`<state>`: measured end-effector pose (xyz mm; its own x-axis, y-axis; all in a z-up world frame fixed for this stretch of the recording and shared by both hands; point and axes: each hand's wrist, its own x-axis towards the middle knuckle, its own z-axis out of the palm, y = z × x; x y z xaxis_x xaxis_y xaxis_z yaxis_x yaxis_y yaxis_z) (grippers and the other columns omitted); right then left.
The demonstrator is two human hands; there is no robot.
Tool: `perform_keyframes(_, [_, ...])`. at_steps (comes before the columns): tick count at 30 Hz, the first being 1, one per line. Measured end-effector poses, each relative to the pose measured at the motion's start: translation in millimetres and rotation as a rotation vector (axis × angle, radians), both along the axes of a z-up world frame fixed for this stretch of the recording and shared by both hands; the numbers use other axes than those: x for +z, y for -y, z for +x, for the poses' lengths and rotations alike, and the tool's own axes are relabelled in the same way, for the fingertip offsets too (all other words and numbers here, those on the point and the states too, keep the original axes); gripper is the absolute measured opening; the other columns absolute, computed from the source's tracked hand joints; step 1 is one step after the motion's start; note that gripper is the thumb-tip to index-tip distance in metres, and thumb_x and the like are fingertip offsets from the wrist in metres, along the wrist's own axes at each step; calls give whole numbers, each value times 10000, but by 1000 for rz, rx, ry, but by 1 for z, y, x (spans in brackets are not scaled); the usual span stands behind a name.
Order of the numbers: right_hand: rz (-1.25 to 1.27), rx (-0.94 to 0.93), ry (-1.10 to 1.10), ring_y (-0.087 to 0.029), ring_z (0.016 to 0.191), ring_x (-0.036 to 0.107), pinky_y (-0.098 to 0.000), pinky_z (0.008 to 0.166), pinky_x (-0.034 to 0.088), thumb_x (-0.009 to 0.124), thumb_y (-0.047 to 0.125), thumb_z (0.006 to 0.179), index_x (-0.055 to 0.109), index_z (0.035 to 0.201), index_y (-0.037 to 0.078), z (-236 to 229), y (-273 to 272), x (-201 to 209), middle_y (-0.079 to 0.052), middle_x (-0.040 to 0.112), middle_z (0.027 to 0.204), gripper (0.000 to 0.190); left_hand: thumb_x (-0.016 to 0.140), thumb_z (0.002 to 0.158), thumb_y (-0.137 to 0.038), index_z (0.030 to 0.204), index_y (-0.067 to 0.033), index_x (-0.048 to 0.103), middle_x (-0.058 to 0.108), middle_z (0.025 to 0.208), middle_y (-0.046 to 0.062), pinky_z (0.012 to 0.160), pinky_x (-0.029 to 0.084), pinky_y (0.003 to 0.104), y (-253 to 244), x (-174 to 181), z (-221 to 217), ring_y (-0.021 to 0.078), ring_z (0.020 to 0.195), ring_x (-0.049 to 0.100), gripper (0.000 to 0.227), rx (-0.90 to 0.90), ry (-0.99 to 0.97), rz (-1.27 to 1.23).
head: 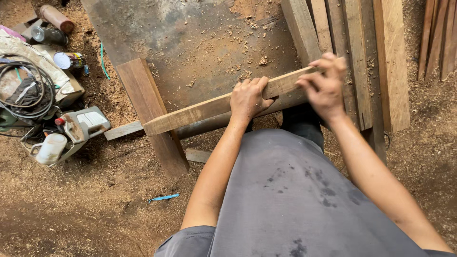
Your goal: The person sands a rectangular wooden plank resting on a workbench using a sanding block held in the right hand. They repeatedly rub the block along the plank's length and edges to smooth the surface.
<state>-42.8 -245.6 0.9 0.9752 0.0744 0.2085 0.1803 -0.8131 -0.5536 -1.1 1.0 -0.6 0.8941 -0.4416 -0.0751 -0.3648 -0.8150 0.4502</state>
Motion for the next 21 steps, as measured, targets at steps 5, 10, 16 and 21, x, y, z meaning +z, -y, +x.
perform_keyframes(5, [27, -93, -43, -282, 1411, 429, -462, 1259, 266, 857, 240, 1007, 783, 958, 149, -7, -16, 2, -22, 610, 1245, 126, 902, 597, -461, 966, -157, 640, 720, 891, 25, 753, 539, 417, 2, 1, 1, 259, 860, 702, 545, 13, -3, 33])
perform_keyframes(10, [10, 62, -19, -310, 1445, 395, -469, 1255, 269, 854, 257, 956, 781, 990, 150, -6, -43, 1, -54, 609, 1318, 135, 901, 618, -482, 986, -153, 638, 713, 886, 32, 740, 534, 417, 1, -2, 1, 262, 851, 701, 559, 5, -4, 31])
perform_keyframes(16, [-66, -150, -17, -292, 1482, 366, -527, 1319, 146, 836, 280, 1030, 776, 1007, 168, -13, 0, -11, -24, 571, 1338, 129, 894, 607, -490, 974, -163, 636, 713, 886, 19, 767, 538, 417, 1, -3, 0, 257, 866, 701, 554, 15, 2, 36])
perform_keyframes(21, [-79, 21, -46, -285, 1513, 352, -514, 1329, 133, 826, 360, 1033, 765, 1001, 177, -23, -39, -29, -25, 555, 1380, 195, 895, 600, -443, 976, -165, 646, 712, 876, 17, 765, 536, 416, 2, -2, 0, 258, 878, 697, 530, 21, 5, -4])
